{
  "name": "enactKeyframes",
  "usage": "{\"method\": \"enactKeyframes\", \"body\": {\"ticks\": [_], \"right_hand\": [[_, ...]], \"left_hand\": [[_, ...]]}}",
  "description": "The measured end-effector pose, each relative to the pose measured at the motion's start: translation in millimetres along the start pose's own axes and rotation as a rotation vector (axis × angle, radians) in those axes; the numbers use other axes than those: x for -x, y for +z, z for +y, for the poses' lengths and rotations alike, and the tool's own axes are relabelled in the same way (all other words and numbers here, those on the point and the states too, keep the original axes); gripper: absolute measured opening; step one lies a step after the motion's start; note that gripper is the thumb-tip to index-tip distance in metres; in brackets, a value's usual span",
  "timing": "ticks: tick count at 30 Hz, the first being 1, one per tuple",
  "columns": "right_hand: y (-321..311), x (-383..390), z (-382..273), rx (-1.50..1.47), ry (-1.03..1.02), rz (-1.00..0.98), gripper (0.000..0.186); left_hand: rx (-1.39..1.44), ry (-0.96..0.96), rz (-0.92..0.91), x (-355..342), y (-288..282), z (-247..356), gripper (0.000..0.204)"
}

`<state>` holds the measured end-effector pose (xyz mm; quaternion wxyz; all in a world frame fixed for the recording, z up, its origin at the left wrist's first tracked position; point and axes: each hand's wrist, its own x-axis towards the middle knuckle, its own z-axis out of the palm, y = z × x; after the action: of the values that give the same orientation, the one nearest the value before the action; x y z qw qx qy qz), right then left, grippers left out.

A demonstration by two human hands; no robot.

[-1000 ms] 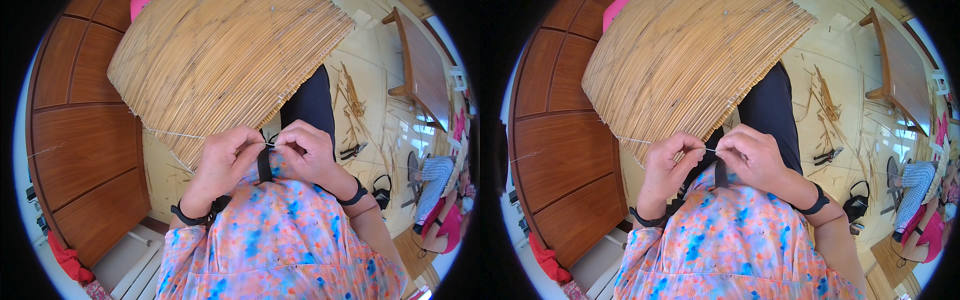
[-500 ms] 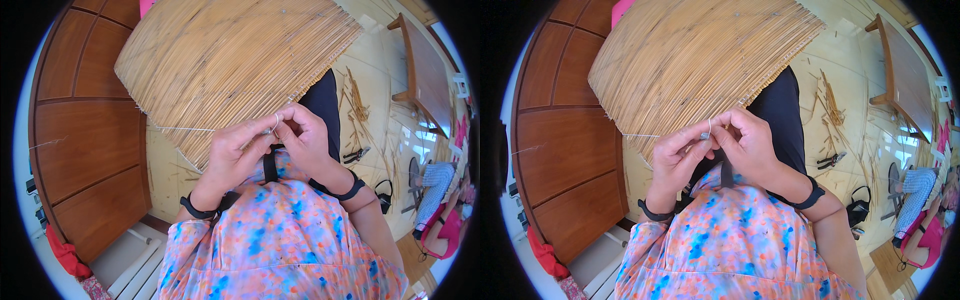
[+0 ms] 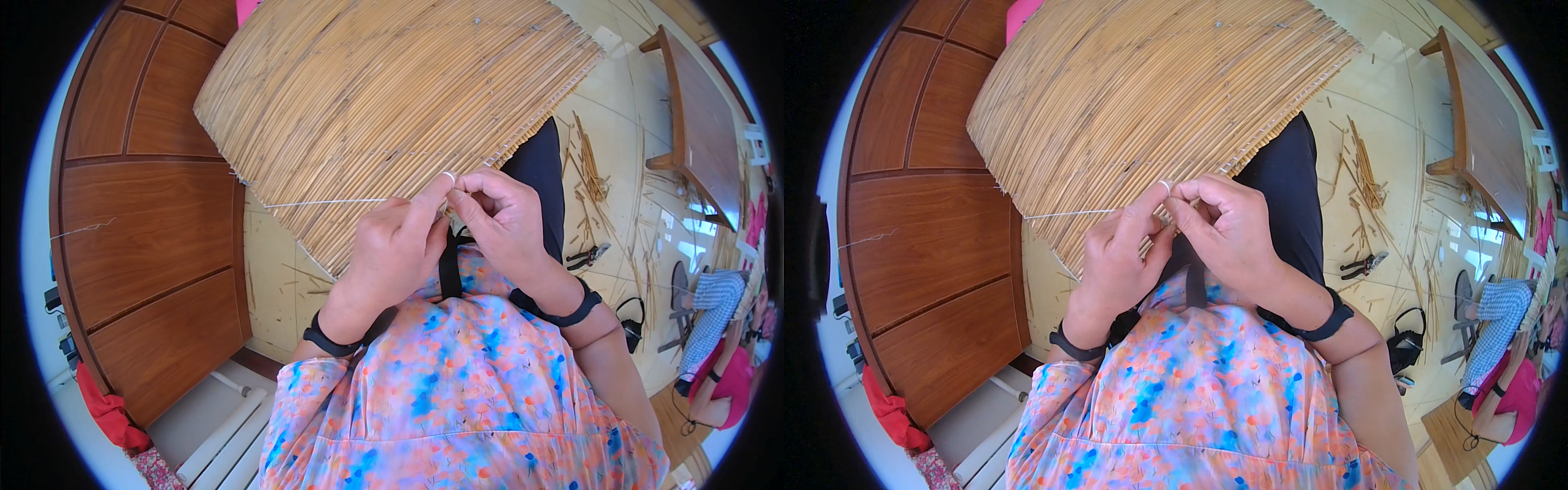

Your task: The person weaves a bamboo mat by threading a white cord through the bamboo slats, pulling it tight, and securing it at the edges.

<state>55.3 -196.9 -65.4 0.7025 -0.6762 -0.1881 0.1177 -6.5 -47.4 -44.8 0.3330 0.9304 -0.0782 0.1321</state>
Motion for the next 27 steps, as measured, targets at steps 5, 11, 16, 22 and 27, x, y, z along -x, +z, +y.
{"method": "enactKeyframes", "body": {"ticks": [5, 11, 16, 22, 27], "right_hand": [[-1.9, -2.7, -1.7, -0.086, 0.061, 0.016, 0.008], [-5.7, -0.6, 0.7, -0.089, 0.164, -0.133, 0.009], [-3.1, -0.2, 5.8, -0.193, 0.224, -0.246, 0.011], [-3.5, -2.8, -4.4, -0.263, 0.396, -0.362, 0.012], [-4.4, -2.7, -3.4, -0.286, 0.393, -0.351, 0.012]], "left_hand": [[0.159, -0.096, 0.095, 0.9, -4.5, -3.8, 0.035], [0.104, -0.080, 0.087, -5.5, -21.2, -13.2, 0.012], [0.130, -0.124, 0.126, -9.4, -20.5, -11.6, 0.010], [0.222, -0.075, 0.075, -9.9, -19.6, -12.6, 0.016], [0.349, -0.251, 0.216, -6.6, -23.9, -10.4, 0.014]]}}
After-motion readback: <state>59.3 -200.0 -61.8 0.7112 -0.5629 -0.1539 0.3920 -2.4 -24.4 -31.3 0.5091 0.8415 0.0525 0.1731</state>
